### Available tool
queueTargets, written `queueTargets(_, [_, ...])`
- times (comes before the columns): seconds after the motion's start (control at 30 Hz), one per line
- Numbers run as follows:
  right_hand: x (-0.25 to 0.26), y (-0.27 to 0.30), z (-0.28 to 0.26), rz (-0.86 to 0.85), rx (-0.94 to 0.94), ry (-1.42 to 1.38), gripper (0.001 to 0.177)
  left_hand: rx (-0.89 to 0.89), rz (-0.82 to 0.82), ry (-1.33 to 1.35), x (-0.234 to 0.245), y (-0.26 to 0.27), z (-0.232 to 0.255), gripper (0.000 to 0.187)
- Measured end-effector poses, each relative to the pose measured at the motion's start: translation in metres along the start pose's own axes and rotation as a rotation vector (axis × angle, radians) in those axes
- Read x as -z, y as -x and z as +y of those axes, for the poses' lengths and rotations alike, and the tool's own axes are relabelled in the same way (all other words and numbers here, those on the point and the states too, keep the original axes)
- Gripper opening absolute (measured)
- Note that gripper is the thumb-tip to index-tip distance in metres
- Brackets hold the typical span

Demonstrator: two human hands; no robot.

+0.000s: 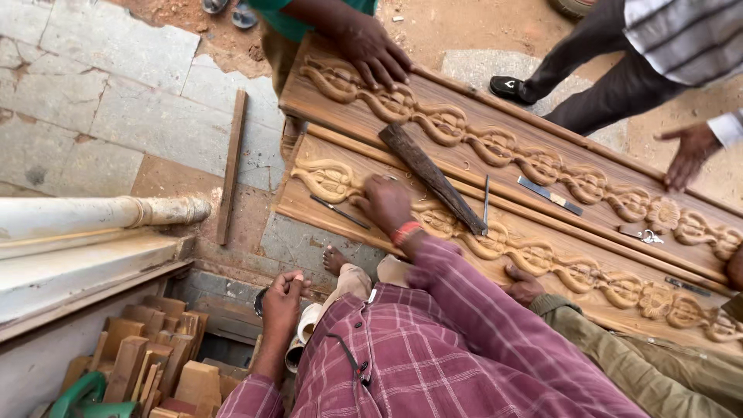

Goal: The person carves intricate floral patterns into a long wooden plank using a chisel and a wooden mallet. They repeatedly position the chisel and strike it to remove wood shavings, refining the design along the plank's length.

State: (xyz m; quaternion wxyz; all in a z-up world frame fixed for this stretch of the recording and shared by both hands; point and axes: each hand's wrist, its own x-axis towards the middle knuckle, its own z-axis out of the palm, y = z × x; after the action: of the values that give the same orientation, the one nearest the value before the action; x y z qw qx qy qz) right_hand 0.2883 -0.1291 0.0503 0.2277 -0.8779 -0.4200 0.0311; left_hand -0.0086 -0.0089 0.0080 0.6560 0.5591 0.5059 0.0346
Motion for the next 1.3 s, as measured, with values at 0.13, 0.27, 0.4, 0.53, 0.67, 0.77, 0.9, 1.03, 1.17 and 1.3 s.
queueTargets(0.13, [0.004,0.008,-0.003,-0.036,-0.055,-0.010,0.029,0.006,-0.031,-0.082,-0.003,-0.002,0.013,0.026])
queueTargets(0.27, [0.012,0.025,-0.004,-0.081,-0.152,-0.036,0.031,-0.006,-0.018,-0.155,-0.008,-0.004,0.019,0.026])
queueTargets(0.4, [-0.001,0.006,-0.012,0.070,-0.069,-0.034,0.025,-0.016,-0.098,-0.139,-0.011,-0.004,0.021,0.027])
queueTargets(0.53, [0.011,0.022,-0.004,0.059,-0.060,-0.055,0.031,-0.044,-0.126,-0.224,-0.018,-0.010,0.025,0.028])
queueTargets(0.67, [0.029,0.057,0.016,-0.103,-0.284,-0.157,0.031,-0.019,-0.123,-0.198,-0.017,-0.007,0.019,0.029])
queueTargets(0.77, [0.018,0.024,0.018,0.035,-0.058,-0.224,0.029,-0.033,-0.142,-0.215,-0.017,-0.011,0.019,0.030])
queueTargets(0.9, [0.003,-0.023,0.017,0.028,0.040,-0.139,0.027,-0.082,-0.126,-0.331,-0.016,-0.003,0.014,0.032])
queueTargets(1.03, [0.032,-0.015,0.043,-0.137,0.152,-0.160,0.028,-0.090,-0.094,-0.250,-0.018,-0.011,0.029,0.033])
queueTargets(1.17, [0.022,-0.018,0.039,-0.215,0.263,-0.217,0.033,0.073,-0.011,-0.324,-0.004,0.023,0.021,0.031])
queueTargets(1.3, [0.012,-0.056,0.034,-0.345,0.245,-0.169,0.036,0.044,-0.024,-0.096,-0.012,0.022,0.028,0.027])
